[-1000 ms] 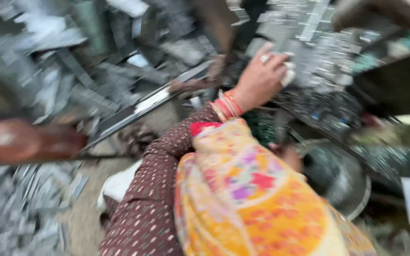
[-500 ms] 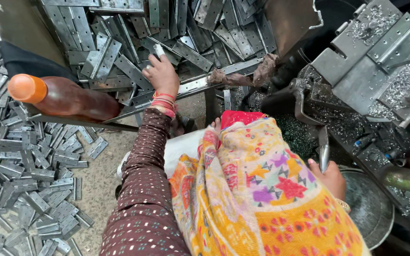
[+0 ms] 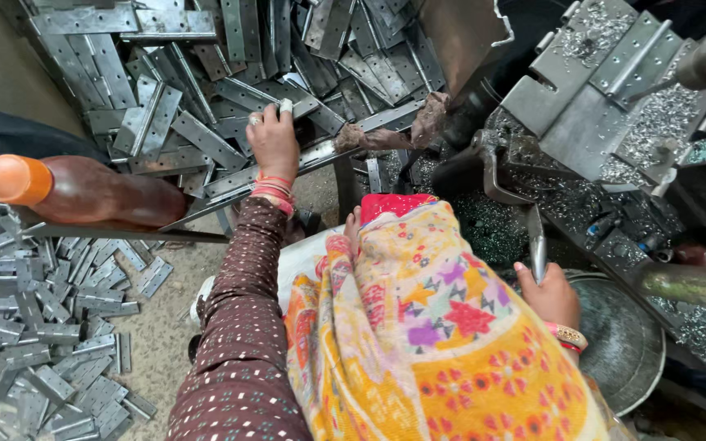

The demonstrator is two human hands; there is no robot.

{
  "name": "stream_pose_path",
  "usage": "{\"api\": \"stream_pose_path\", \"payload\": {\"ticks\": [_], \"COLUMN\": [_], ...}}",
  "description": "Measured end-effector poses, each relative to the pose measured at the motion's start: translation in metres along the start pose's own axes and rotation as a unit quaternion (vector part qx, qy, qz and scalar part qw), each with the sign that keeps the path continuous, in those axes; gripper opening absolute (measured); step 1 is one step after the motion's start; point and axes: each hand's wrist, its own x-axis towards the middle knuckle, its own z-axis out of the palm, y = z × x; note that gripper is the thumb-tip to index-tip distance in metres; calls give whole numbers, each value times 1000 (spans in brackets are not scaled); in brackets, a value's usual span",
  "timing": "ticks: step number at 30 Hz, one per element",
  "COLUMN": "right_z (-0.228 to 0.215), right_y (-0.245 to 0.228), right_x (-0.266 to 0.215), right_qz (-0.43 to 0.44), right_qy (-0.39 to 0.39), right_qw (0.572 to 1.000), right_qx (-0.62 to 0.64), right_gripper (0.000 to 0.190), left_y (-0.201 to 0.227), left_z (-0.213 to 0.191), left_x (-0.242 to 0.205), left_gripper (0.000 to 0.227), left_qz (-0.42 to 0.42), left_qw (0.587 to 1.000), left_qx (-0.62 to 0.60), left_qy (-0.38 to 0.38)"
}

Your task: The person operates a manual metal press to shape or punch metal brackets. They repeatedly pick up metal pieces from a pile, place them into the press, and activate the machine to process them, then remove the finished pieces.

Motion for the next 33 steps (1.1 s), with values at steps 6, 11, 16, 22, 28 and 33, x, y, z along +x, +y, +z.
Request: {"api": "stream_pose_path", "payload": {"ticks": [6, 11, 16, 22, 28, 33], "right_z": [13, 26, 21, 14, 19, 21], "right_y": [3, 7, -1, -10, -7, -6], "right_x": [8, 8, 4, 0, 1, 4], "right_qz": [-18, -28, -20, -4, -4, -18], "right_qy": [25, 42, 34, 39, 31, 39], "right_qw": [998, 998, 999, 999, 999, 999], "right_qx": [48, 29, 26, 11, 17, 13], "right_gripper": [53, 53, 53, 52, 49, 50], "left_y": [9, 104, 214, 305, 304, 298], "left_z": [-45, -120, -181, -175, -144, -143], "left_x": [40, 85, 113, 115, 92, 90], "left_gripper": [24, 33, 26, 24, 24, 27], "left_qz": [38, 147, 276, 386, 397, 387], "left_qw": [989, 955, 879, 885, 874, 866], "left_qx": [-129, -252, -387, -253, -279, -315], "left_qy": [-54, -55, 42, -62, 12, -18]}}
